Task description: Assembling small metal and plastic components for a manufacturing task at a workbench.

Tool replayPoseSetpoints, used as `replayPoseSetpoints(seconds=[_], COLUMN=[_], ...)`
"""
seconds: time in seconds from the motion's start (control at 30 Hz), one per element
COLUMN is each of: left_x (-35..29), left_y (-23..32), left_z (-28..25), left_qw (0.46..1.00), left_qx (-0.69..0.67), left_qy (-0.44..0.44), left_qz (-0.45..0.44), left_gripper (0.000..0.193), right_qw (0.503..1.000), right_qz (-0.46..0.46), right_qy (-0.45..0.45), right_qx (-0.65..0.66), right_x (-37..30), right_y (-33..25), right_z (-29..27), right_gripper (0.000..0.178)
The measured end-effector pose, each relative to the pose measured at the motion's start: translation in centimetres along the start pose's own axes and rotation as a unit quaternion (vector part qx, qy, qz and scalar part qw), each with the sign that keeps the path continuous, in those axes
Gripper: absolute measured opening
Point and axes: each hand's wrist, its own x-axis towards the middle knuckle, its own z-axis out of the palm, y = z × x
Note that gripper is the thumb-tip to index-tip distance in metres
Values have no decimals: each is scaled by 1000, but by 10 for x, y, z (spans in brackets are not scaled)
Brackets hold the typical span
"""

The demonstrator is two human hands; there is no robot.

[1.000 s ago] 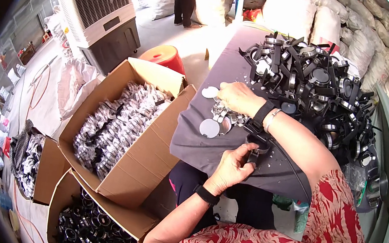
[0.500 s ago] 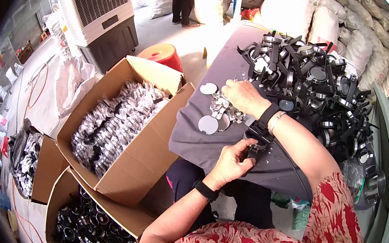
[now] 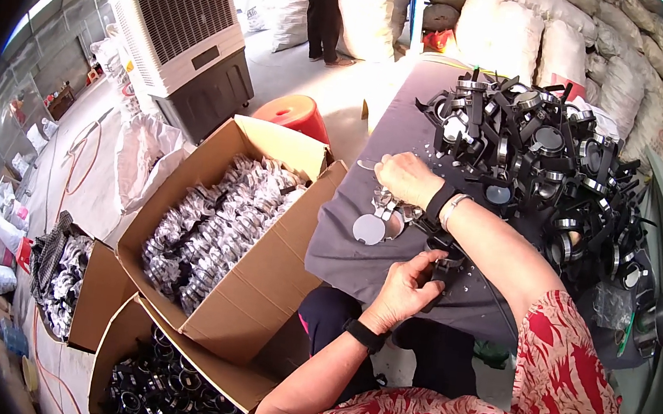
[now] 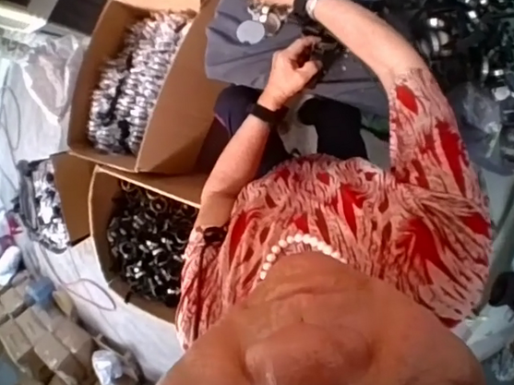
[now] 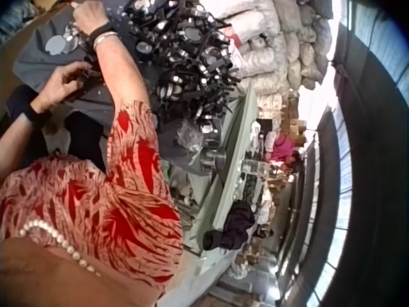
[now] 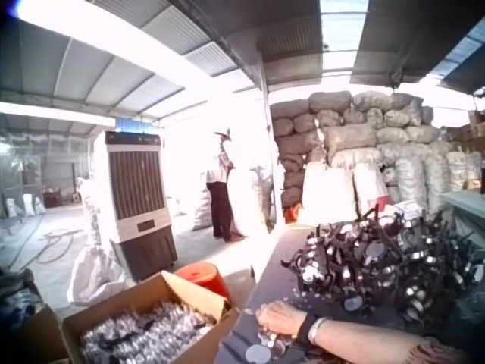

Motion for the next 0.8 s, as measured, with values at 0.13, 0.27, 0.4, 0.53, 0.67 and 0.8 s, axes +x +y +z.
replayPoseSetpoints(seconds=[0.13, 0.27, 0.4, 0.53, 0.67, 0.8], left_x=[0, 2, 2, 9, 8, 7], left_y=[-2, -2, -10, -8, 6, -1], left_z=[-3, -1, -6, 2, 20, 14], left_qw=[1000, 999, 999, 994, 990, 992], left_qx=[-10, -36, -50, -107, -115, -105], left_qy=[-1, -6, -18, 4, 21, 12], left_qz=[-6, 2, -11, -36, -78, -71], left_gripper=[43, 43, 47, 57, 59, 58], right_qw=[973, 958, 974, 967, 957, 942], right_qz=[147, 185, 213, 217, 240, 264], right_qy=[142, 168, 26, 0, 18, 42], right_qx=[105, 142, 77, 132, 160, 203], right_x=[-29, -98, -165, -214, -245, -247], right_y=[13, 10, -30, -68, -89, -92], right_z=[-32, -86, -107, -94, -64, -60], right_gripper=[7, 7, 12, 15, 5, 5])
